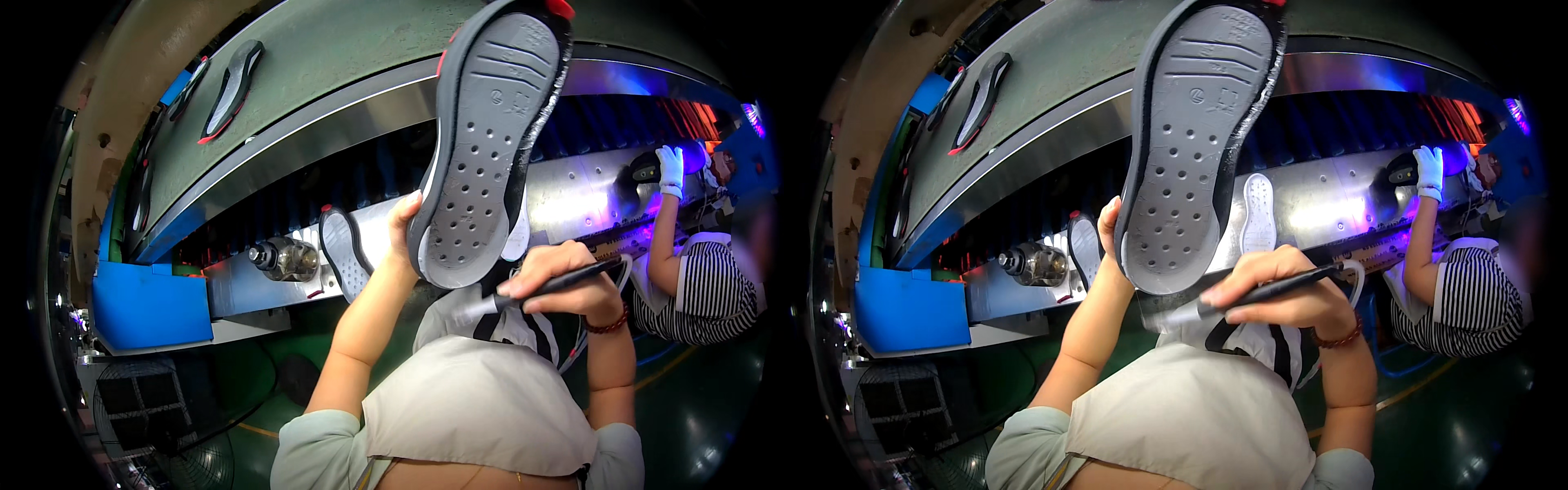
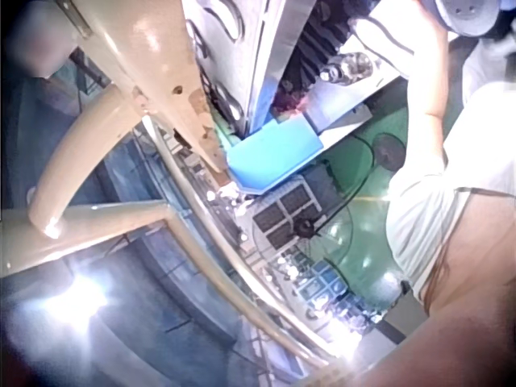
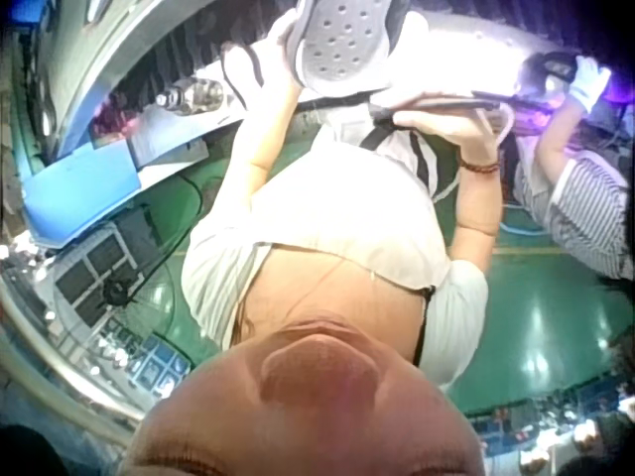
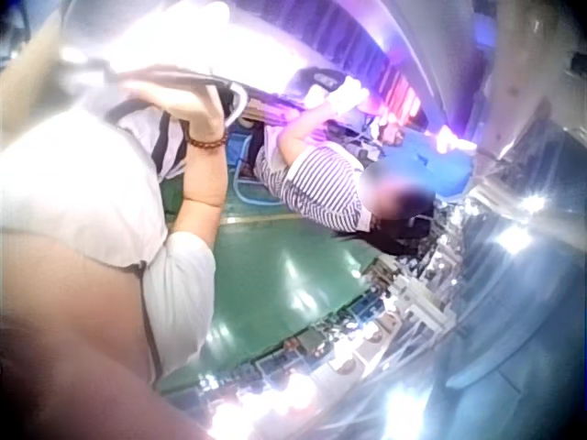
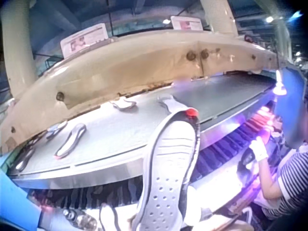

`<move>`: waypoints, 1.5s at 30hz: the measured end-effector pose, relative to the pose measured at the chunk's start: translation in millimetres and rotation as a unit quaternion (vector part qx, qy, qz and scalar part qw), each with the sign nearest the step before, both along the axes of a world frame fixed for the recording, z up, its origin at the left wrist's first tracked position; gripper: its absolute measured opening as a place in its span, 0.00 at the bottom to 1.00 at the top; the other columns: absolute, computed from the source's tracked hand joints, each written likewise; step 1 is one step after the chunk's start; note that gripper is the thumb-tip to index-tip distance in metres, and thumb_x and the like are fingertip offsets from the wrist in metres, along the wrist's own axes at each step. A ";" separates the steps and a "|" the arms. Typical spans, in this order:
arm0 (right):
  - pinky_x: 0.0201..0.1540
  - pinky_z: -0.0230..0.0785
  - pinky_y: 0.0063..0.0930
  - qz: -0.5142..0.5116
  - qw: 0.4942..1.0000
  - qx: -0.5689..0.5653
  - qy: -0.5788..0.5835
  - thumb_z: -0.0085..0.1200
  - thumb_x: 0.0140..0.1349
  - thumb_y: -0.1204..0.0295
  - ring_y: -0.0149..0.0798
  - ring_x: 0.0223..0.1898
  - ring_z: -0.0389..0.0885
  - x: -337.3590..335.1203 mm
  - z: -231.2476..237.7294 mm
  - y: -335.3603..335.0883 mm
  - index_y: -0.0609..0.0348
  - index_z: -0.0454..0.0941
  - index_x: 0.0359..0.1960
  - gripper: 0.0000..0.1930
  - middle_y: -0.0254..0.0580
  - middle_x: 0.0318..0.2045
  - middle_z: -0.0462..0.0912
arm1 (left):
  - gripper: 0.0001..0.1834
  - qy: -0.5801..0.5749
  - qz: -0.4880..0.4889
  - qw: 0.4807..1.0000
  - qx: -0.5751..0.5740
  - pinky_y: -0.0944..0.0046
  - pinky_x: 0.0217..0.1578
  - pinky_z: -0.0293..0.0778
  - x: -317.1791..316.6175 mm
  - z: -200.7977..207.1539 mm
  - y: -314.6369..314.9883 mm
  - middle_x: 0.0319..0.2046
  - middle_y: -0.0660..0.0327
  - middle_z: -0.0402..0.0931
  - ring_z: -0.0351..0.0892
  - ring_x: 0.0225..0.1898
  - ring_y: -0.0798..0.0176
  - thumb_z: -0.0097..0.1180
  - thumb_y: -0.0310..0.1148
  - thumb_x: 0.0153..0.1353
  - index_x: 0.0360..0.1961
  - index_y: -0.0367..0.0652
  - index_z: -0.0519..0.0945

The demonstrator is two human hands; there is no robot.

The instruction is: The person applies glue to the bottom of shoe soles using a brush. They repeatedly dip the brush into a container and spread the adhesive across the sole surface, then place the treated soles onto a conveyor belt.

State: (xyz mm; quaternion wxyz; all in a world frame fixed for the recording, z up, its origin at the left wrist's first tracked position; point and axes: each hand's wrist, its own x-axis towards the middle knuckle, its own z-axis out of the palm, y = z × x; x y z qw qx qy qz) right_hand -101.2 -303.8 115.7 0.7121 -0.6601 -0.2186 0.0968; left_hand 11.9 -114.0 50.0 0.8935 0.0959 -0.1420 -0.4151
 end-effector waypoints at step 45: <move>0.35 0.68 0.21 -0.006 0.947 -0.289 -0.139 0.56 0.42 0.79 0.35 0.34 0.77 -15.3 25.6 -30.4 0.58 0.76 0.29 0.09 0.41 0.33 0.78 | 0.23 0.138 -0.141 0.938 0.284 0.62 0.37 0.71 14.3 11.4 65.2 0.37 0.53 0.73 0.74 0.35 0.57 0.44 0.41 0.47 0.42 0.38 0.71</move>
